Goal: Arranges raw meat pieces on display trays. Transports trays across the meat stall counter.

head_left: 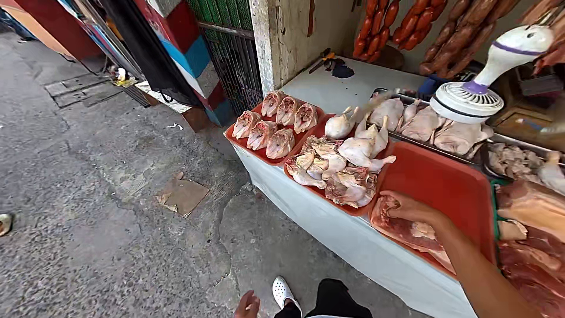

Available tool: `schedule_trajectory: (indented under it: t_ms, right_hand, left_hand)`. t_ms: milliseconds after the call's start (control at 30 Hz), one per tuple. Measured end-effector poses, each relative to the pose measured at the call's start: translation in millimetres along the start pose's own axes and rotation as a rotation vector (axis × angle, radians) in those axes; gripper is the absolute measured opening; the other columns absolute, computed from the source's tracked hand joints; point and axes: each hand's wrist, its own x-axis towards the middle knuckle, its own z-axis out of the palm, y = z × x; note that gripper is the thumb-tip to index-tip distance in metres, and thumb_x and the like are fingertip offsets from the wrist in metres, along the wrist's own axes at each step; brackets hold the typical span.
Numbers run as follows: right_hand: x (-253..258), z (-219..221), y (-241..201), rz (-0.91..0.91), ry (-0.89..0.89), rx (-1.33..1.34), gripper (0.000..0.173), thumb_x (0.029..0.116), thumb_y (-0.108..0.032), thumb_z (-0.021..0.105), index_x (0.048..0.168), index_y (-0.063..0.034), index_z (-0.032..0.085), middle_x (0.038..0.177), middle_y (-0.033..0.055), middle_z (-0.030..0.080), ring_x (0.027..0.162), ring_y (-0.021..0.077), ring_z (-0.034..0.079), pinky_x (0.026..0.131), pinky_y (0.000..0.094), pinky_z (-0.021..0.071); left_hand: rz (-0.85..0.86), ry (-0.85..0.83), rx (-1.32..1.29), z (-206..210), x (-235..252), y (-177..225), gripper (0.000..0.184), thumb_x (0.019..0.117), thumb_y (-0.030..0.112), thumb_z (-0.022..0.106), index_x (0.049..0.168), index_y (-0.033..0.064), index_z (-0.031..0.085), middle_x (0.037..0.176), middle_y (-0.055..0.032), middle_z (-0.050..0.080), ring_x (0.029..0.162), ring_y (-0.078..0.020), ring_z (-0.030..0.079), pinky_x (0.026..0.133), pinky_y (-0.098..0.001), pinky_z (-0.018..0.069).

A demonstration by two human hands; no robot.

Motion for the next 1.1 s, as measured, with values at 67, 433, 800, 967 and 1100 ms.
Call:
schedule_trajectory:
  t_ms: [67,433,800,967,1100]
  right_hand:
    - [-14,11,-9,0.037,0.140,0.021,0.077,0.0837,-0.018,0.079,0.152,-0.0084,0.046,0.149,0.0239,0.049,0.137,0.0388,0.048,0.113,0.0562,0.0394]
    - [26,48,-194,-0.327,0.567,0.541,0.034,0.0963,-0.023,0.059,0.123,-0.0042,0.070,0.135,0.0126,0.062,0.106,0.0144,0.067,0.081,0.0289,0.0597]
    - [256,17,-384,-0.026,0.120,-0.096,0.060,0.0930,-0.022,0.066,0.151,-0.0214,0.051,0.153,0.0295,0.040,0.127,0.0540,0.049,0.092,0.0691,0.0480]
    - [276,36,-384,0.036,0.298,-0.057,0.043,0.0864,0.000,0.066,0.128,-0.0113,0.064,0.143,0.0263,0.047,0.116,0.0477,0.058,0.085,0.0613,0.0544]
    - [281,26,-371,0.030,0.330,0.029,0.026,0.0858,-0.008,0.068,0.112,-0.0078,0.070,0.135,0.0223,0.054,0.105,0.0410,0.064,0.081,0.0606,0.0551]
  left_hand:
    - [0.094,-0.029,0.067,-32,45,38,0.045,0.1034,0.016,0.057,0.142,-0.0079,0.051,0.125,-0.0288,0.065,0.106,-0.0380,0.069,0.094,-0.0551,0.0547]
    - [0.514,-0.294,0.212,-63,174,279,0.041,0.1031,0.014,0.056,0.141,-0.0029,0.055,0.137,-0.0214,0.061,0.111,-0.0271,0.069,0.098,-0.0432,0.0569]
    - [1.204,-0.230,0.996,-81,304,473,0.048,0.0914,0.000,0.055,0.138,0.0102,0.064,0.147,-0.0158,0.057,0.138,-0.0399,0.049,0.110,-0.0586,0.0421]
    - [1.254,-0.420,1.355,-61,385,513,0.059,0.0903,-0.003,0.057,0.146,0.0173,0.058,0.158,-0.0116,0.046,0.148,-0.0423,0.036,0.117,-0.0702,0.0237]
    - [1.357,-0.478,1.414,-45,411,527,0.052,0.0898,-0.001,0.061,0.137,0.0194,0.065,0.153,-0.0100,0.052,0.142,-0.0407,0.044,0.106,-0.0681,0.0403]
